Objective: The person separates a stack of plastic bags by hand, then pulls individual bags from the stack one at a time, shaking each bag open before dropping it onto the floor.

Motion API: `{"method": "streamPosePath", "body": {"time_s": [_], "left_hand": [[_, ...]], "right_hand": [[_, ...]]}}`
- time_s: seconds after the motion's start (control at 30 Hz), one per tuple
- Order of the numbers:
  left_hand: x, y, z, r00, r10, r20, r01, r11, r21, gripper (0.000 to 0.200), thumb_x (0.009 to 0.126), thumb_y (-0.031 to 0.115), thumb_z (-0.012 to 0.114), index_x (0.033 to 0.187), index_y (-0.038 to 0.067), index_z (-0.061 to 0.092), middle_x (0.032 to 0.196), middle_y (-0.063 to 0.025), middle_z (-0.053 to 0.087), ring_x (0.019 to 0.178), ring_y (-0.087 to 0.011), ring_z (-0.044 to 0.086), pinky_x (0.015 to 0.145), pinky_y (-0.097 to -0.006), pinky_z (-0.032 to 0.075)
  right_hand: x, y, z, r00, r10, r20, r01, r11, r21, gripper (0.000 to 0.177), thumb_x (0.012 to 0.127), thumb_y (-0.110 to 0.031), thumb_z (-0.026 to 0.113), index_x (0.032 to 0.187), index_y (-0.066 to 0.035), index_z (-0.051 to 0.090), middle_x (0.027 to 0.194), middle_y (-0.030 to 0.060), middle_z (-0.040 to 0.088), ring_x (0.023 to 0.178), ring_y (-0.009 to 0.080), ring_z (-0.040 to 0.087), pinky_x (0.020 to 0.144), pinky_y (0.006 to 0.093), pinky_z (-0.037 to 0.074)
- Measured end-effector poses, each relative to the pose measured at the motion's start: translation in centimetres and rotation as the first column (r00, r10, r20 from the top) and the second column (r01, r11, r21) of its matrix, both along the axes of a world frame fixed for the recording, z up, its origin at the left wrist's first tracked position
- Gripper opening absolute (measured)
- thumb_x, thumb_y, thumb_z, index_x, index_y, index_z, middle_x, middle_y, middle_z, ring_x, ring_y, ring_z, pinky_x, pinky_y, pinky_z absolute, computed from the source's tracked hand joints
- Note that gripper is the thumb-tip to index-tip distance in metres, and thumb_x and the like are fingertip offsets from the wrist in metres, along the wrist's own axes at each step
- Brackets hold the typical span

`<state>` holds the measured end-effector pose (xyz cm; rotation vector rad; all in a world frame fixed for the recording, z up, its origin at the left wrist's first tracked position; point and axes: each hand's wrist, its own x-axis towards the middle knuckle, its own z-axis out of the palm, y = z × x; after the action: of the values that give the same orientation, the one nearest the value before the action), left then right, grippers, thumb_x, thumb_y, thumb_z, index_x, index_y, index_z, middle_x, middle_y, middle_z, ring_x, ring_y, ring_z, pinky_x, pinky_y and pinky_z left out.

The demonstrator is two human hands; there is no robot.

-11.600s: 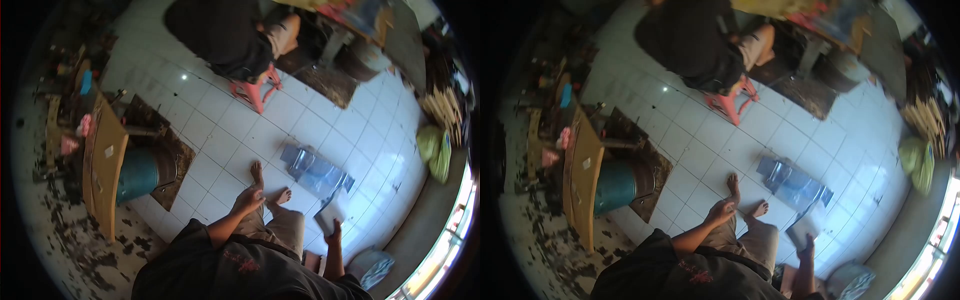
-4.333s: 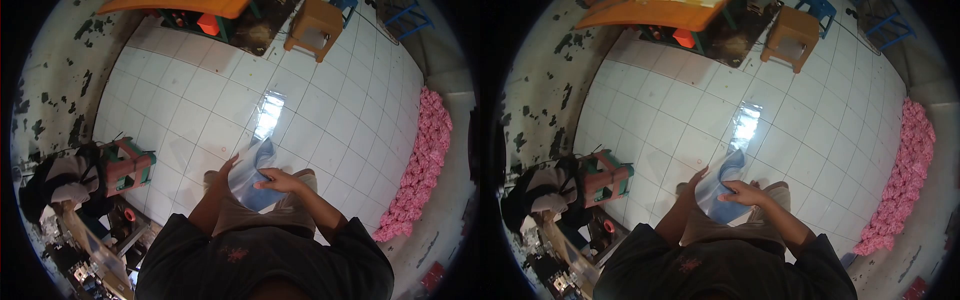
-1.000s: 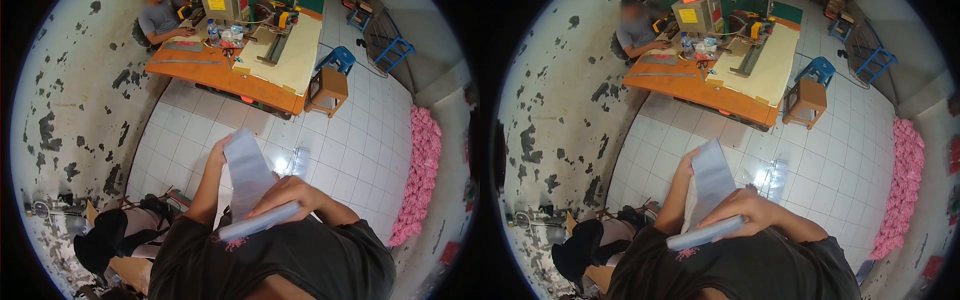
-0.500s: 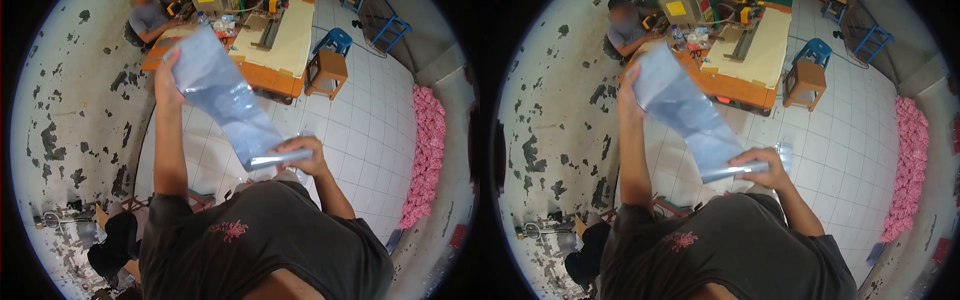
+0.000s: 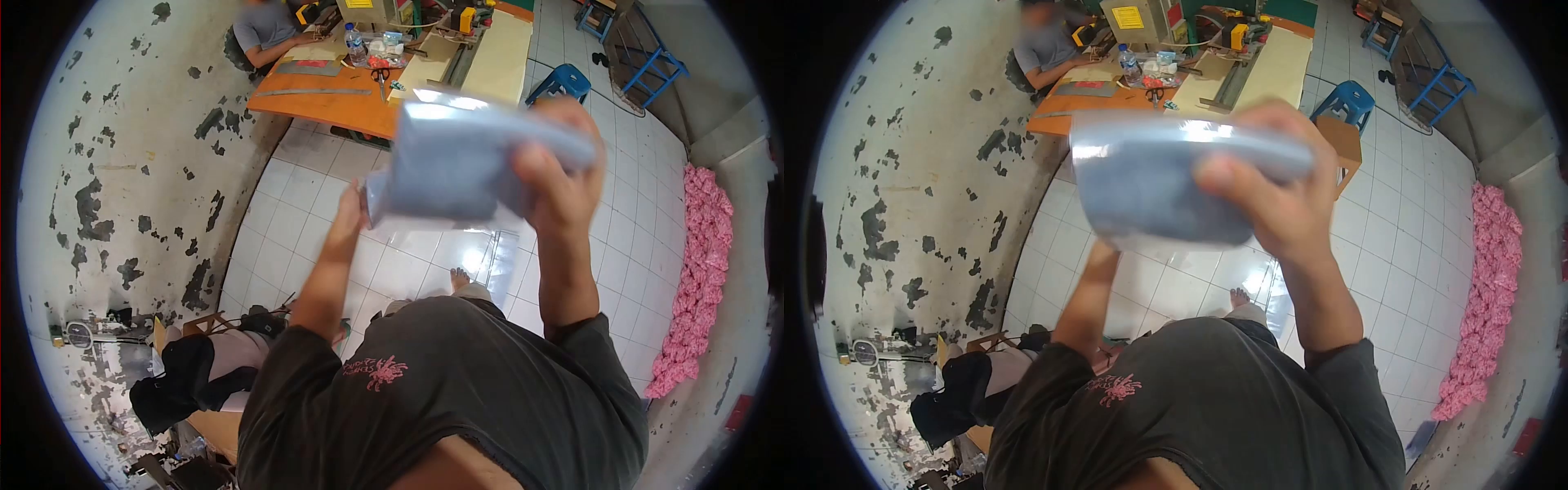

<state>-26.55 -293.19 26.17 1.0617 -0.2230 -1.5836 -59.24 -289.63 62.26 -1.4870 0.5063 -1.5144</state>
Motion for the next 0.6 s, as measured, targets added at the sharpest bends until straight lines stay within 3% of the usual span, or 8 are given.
{"method": "streamPosePath", "body": {"time_s": [0.1,0.17,0.2,0.33,0.43,0.5,0.53,0.6], "left_hand": [[-0.9,4.7,-12.8,0.987,-0.124,-0.099,0.077,0.920,-0.385,0.039,0.100,0.034,0.043,0.115,0.001,0.058,0.112,-0.0201,0.063,0.109,-0.0269,0.061,0.082,-0.0410,0.055],[-4.0,7.3,-7.9,0.947,0.142,-0.287,-0.026,0.927,0.373,0.029,0.096,0.028,0.049,0.098,0.004,0.064,0.089,-0.0157,0.067,0.083,-0.0237,0.068,0.058,-0.0330,0.053],[-4.5,8.5,-7.2,0.980,-0.199,0.032,0.166,0.888,0.429,0.029,0.090,0.029,0.059,0.094,0.001,0.065,0.080,-0.0136,0.066,0.069,-0.0226,0.065,0.054,-0.0306,0.051],[-5.4,12.2,-4.4,-0.115,-0.868,0.484,0.562,0.345,0.752,0.047,0.076,0.039,0.079,0.092,-0.003,0.066,0.076,-0.0137,0.066,0.064,-0.0267,0.066,0.062,-0.0344,0.054],[-6.1,13.9,-4.6,-0.043,-0.031,0.999,0.649,0.759,0.051,0.066,0.077,0.042,0.078,0.113,-0.009,0.059,0.113,-0.0202,0.063,0.095,-0.0293,0.065,0.085,-0.0380,0.052],[-7.0,12.7,-1.1,0.372,-0.392,0.841,0.618,0.781,0.090,0.087,0.080,0.058,0.069,0.128,-0.010,0.047,0.140,-0.0242,0.045,0.125,-0.0338,0.049,0.105,-0.0405,0.042],[-7.4,12.0,0.1,0.802,-0.439,0.404,0.503,0.862,-0.061,0.093,0.081,0.066,0.062,0.131,-0.010,0.044,0.141,-0.0254,0.044,0.129,-0.0353,0.046,0.107,-0.0430,0.039],[-7.5,10.9,1.9,0.922,-0.339,-0.185,0.322,0.940,-0.116,0.099,0.081,0.073,0.054,0.134,-0.010,0.042,0.142,-0.0267,0.042,0.132,-0.0367,0.042,0.110,-0.0454,0.036]], "right_hand": [[3.2,-3.5,0.0,0.999,0.039,-0.030,-0.038,0.999,0.026,0.032,0.078,-0.026,0.081,0.091,-0.002,0.064,0.081,0.0032,0.066,0.074,0.0087,0.061,0.068,0.0224,0.048],[4.8,-5.0,-1.2,0.993,0.030,-0.114,-0.022,0.997,0.073,0.031,0.080,-0.027,0.079,0.090,-0.002,0.064,0.080,0.0027,0.066,0.074,0.0082,0.060,0.068,0.0224,0.047],[5.3,-5.3,-1.7,0.983,0.000,-0.185,0.016,0.996,0.085,0.033,0.080,-0.029,0.080,0.089,-0.002,0.064,0.079,0.0027,0.066,0.073,0.0085,0.060,0.067,0.0226,0.047],[6.7,-6.3,-5.3,0.963,0.010,-0.268,0.020,0.994,0.108,0.034,0.080,-0.030,0.079,0.090,-0.001,0.064,0.078,0.0032,0.066,0.073,0.0096,0.060,0.067,0.0236,0.046],[7.1,-5.5,-6.1,0.956,0.011,-0.295,0.019,0.995,0.098,0.033,0.080,-0.028,0.080,0.090,-0.001,0.064,0.077,0.0027,0.065,0.075,0.0093,0.060,0.067,0.0235,0.046],[6.6,-4.6,-5.6,0.958,0.039,-0.284,-0.003,0.992,0.126,0.032,0.080,-0.027,0.080,0.089,-0.001,0.064,0.078,0.0025,0.065,0.076,0.0092,0.060,0.068,0.0235,0.047],[6.1,-4.3,-5.6,0.957,0.060,-0.284,-0.027,0.993,0.117,0.031,0.079,-0.026,0.080,0.089,-0.001,0.065,0.080,0.0027,0.066,0.077,0.0091,0.060,0.068,0.0236,0.047],[4.9,-3.2,-4.8,0.944,0.087,-0.317,-0.062,0.994,0.090,0.030,0.079,-0.025,0.080,0.090,-0.001,0.065,0.083,0.0030,0.066,0.077,0.0088,0.060,0.069,0.0236,0.048]]}}
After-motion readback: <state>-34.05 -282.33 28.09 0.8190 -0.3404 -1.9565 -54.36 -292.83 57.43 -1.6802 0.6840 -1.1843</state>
